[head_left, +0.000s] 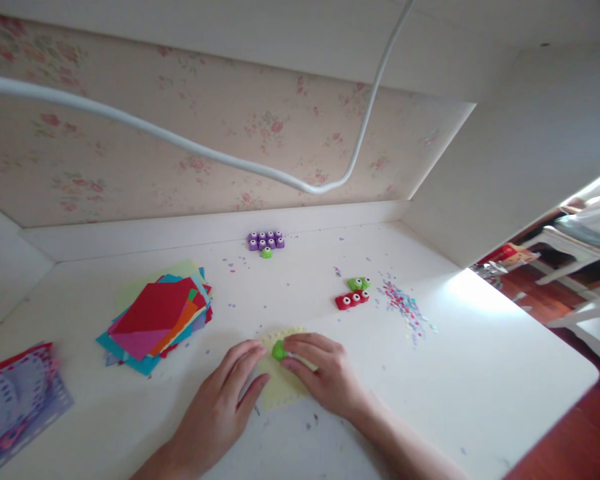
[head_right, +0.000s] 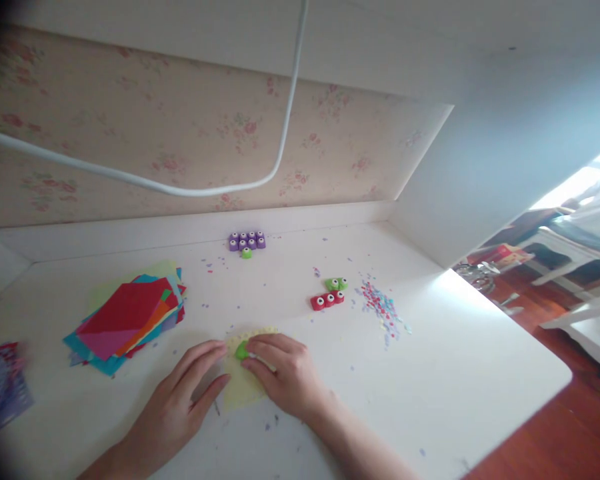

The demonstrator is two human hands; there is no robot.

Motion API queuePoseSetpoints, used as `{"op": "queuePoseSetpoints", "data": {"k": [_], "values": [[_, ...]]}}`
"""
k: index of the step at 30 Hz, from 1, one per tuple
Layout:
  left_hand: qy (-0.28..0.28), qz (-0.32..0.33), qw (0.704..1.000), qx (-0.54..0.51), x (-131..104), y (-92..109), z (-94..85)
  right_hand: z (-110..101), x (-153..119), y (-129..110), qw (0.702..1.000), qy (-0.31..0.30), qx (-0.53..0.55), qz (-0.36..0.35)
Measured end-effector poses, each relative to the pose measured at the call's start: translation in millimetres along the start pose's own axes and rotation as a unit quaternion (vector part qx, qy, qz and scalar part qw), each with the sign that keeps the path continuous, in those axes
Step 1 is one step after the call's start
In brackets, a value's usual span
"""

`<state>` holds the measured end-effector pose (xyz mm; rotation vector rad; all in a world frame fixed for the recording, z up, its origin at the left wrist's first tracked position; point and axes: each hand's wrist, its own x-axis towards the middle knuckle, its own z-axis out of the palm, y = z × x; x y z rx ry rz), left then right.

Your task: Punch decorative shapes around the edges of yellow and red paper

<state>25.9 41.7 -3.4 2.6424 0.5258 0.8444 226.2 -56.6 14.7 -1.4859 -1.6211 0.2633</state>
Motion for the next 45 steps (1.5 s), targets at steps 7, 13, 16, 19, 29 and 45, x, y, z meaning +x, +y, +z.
{"op": "queuePoseSetpoints", "data": {"k": [7, 13, 16, 19, 29, 45], "values": [[-0.054, -0.025, 0.998, 0.027, 0, -2, 7.6, -48, 13, 57, 0.918, 0.328, -0.155, 0.162], [-0.051, -0.024, 0.998, 0.025, 1, -1, 7.1, -68, 20, 91, 0.884, 0.329, -0.238, 0.232], [-0.047, -0.022, 0.998, 0.026, 1, -2, 7.2, -65, 24, 97, 0.883, 0.297, -0.252, 0.262], [-0.048, -0.025, 0.998, 0.025, 1, -1, 7.4, -63, 26, 99, 0.884, 0.264, -0.275, 0.272], [-0.048, -0.045, 0.998, -0.019, 6, -3, 3.3, -63, 29, 93, 0.871, 0.273, -0.315, 0.26], [-0.058, -0.052, 0.977, 0.197, 159, -85, 30.0, -10, -3, 12, 0.964, -0.102, -0.223, 0.1]]}}
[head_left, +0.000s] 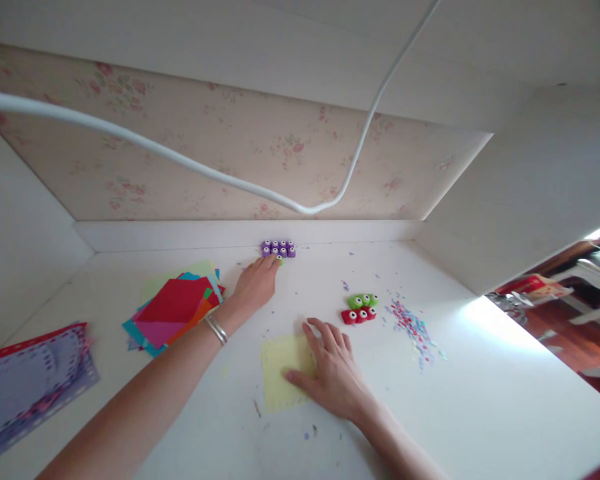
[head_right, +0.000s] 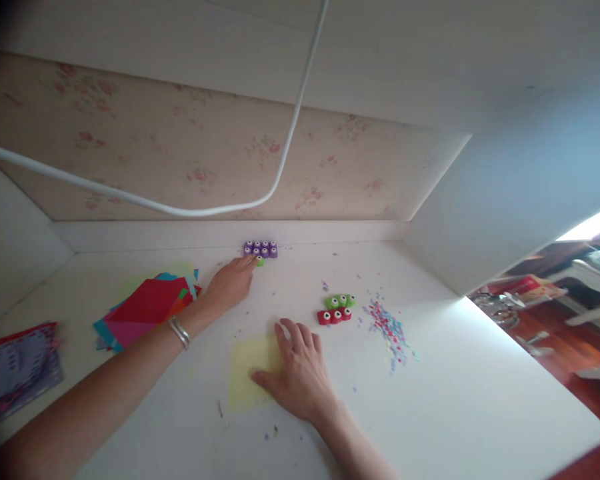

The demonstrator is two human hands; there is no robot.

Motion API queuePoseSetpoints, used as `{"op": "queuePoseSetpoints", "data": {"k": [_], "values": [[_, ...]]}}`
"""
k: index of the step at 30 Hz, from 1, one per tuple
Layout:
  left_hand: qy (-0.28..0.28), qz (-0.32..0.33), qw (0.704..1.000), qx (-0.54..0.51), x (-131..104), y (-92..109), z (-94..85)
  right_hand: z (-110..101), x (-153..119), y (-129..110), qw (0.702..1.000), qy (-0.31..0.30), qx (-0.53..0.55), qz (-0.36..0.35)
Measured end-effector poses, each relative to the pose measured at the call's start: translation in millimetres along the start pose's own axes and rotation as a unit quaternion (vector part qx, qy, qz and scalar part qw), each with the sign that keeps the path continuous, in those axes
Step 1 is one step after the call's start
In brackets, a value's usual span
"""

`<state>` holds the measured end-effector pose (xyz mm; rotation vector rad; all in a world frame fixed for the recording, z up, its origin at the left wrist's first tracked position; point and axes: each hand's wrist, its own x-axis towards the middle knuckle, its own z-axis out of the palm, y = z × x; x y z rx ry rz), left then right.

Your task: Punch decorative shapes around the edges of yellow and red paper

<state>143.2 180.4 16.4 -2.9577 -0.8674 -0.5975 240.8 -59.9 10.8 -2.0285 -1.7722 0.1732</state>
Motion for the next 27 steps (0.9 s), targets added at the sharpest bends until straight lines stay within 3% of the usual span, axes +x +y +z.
{"op": "queuePoseSetpoints", "data": {"k": [5, 10, 15, 20, 27], "values": [[-0.037, 0.034, 0.998, 0.035, 21, -9, 9.5, -1, 2, 6, 1.0, -0.021, -0.004, 0.012], [-0.074, 0.033, 0.995, 0.053, 27, -6, 8.0, 0, 4, 9, 0.996, 0.009, 0.089, 0.01], [-0.112, 0.019, 0.992, 0.051, 22, -6, -4.1, 4, 6, 14, 0.951, 0.029, 0.277, 0.132], [-0.139, 0.003, 0.99, 0.015, -5, -8, -19.7, 1, 9, 16, 0.888, 0.071, 0.405, 0.206], [-0.137, -0.022, 0.988, -0.066, -83, 2, -37.8, 11, 7, 25, 0.88, 0.035, 0.416, 0.228]]}}
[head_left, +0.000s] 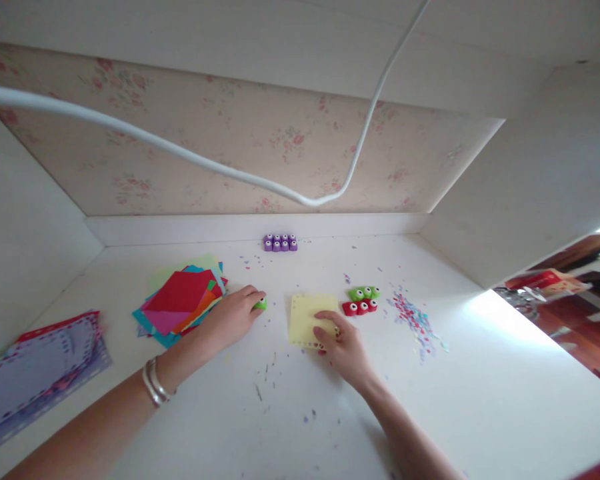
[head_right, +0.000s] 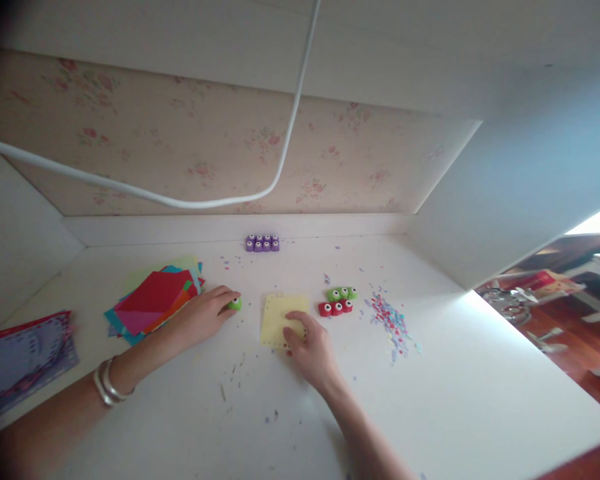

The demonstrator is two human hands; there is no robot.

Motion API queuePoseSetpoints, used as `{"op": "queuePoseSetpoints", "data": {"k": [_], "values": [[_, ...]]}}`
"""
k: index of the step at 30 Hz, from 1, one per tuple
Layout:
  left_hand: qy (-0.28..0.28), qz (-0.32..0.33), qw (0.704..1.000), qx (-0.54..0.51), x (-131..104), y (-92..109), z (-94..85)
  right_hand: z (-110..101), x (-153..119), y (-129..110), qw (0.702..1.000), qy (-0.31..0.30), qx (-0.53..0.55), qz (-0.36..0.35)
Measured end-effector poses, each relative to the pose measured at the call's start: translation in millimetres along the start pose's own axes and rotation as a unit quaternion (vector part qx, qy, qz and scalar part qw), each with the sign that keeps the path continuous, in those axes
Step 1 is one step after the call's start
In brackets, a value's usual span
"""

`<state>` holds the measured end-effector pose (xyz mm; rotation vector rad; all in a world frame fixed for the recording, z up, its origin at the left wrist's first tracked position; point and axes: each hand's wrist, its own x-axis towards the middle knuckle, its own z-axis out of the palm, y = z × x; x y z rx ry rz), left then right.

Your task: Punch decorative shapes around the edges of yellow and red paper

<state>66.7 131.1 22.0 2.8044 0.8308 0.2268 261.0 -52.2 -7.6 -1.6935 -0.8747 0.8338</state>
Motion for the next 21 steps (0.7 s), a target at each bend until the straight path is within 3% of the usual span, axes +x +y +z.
{"op": "queuePoseSetpoints", "data": {"k": [5, 9, 21], "values": [[0.08, -0.032, 0.974, -0.212, -48, 17, 20.3, 4, -4, -6, 0.999, -0.026, 0.046, -0.009], [0.139, -0.054, 0.936, -0.32, -62, 23, 36.3, 8, -11, -18, 0.993, -0.06, 0.102, 0.018], [0.145, -0.029, 0.931, -0.335, -63, 22, 39.5, 15, -9, -5, 0.995, -0.089, 0.038, 0.01]]}}
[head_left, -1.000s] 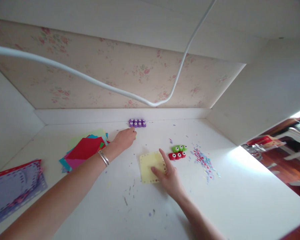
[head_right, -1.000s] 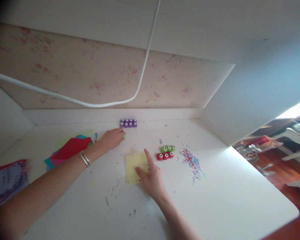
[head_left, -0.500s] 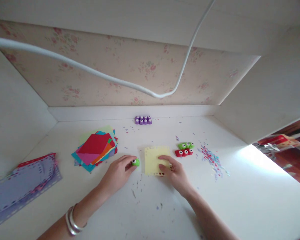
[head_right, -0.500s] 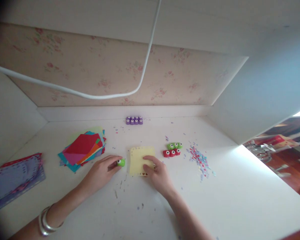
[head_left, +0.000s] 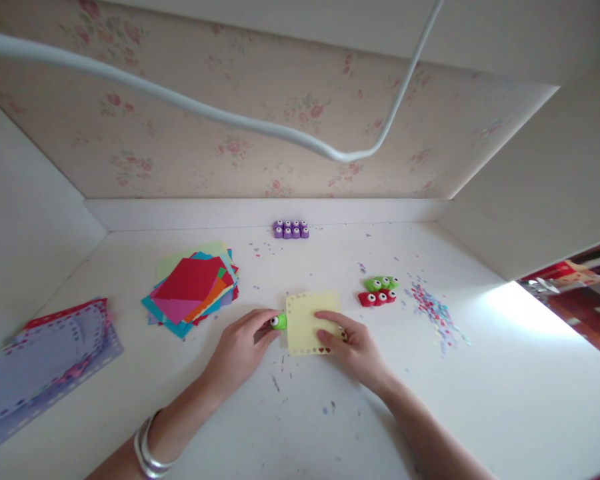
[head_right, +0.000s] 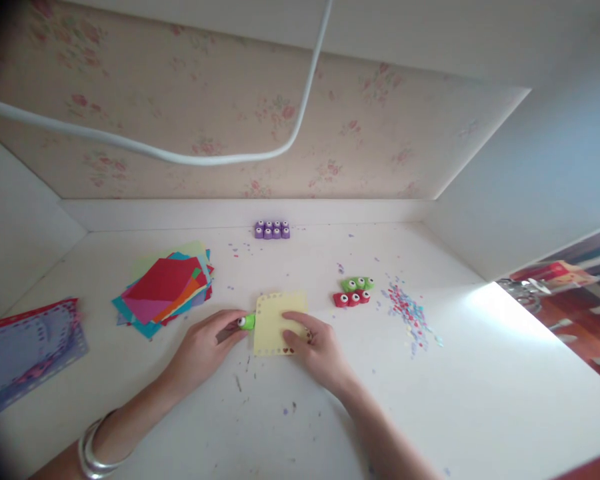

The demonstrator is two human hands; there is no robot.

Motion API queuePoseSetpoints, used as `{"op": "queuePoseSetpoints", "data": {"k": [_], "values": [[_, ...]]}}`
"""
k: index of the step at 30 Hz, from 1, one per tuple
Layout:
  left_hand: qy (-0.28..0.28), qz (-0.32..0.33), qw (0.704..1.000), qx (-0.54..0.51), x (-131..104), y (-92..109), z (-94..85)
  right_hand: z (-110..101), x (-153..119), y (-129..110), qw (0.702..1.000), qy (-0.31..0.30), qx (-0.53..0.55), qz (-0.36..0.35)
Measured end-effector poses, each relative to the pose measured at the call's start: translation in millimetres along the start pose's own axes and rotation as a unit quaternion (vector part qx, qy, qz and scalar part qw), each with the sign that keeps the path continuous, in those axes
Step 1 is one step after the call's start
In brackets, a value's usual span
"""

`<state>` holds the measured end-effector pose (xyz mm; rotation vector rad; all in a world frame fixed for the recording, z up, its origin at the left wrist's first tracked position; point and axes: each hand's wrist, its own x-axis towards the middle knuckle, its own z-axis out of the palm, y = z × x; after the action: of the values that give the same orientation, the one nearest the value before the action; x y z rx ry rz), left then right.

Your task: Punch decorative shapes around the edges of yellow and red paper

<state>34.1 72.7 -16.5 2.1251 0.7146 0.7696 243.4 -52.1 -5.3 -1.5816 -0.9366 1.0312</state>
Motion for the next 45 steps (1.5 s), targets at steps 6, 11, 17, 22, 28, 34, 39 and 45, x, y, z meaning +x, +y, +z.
{"op": "queuePoseSetpoints", "data": {"k": [6, 11, 17, 22, 28, 34, 39, 45], "values": [[-0.004, 0.011, 1.0, 0.023, 0.7, 0.7, 0.0, -0.8, -1.6, -1.8, 1.0, 0.002, -0.015, -0.011], [-0.01, 0.013, 0.999, 0.032, 0.5, 0.7, -0.2, -1.3, -3.4, -2.5, 1.0, 0.001, -0.019, -0.015], [-0.01, 0.012, 1.0, 0.027, 0.4, 1.3, -0.9, -0.7, -3.9, -2.9, 0.999, 0.004, -0.035, -0.028], [-0.007, 0.02, 0.999, 0.038, 0.2, -1.6, -0.5, 0.2, -3.2, -1.8, 0.998, 0.007, -0.052, -0.036], [-0.011, 0.03, 0.999, 0.044, 0.9, -0.2, -0.8, 0.5, -2.7, -0.5, 0.997, 0.01, -0.066, -0.035], [-0.011, 0.03, 0.999, 0.041, 1.1, 3.2, -2.1, -1.3, -2.2, 0.4, 0.996, 0.017, -0.071, -0.041], [-0.013, 0.028, 0.999, 0.035, 0.1, 2.4, -2.2, -0.8, -2.2, -2.1, 0.998, 0.01, -0.056, -0.03], [-0.016, 0.023, 0.999, 0.044, 0.4, 1.1, -1.9, -0.5, -2.5, -0.8, 0.994, 0.014, -0.096, -0.047]]}}
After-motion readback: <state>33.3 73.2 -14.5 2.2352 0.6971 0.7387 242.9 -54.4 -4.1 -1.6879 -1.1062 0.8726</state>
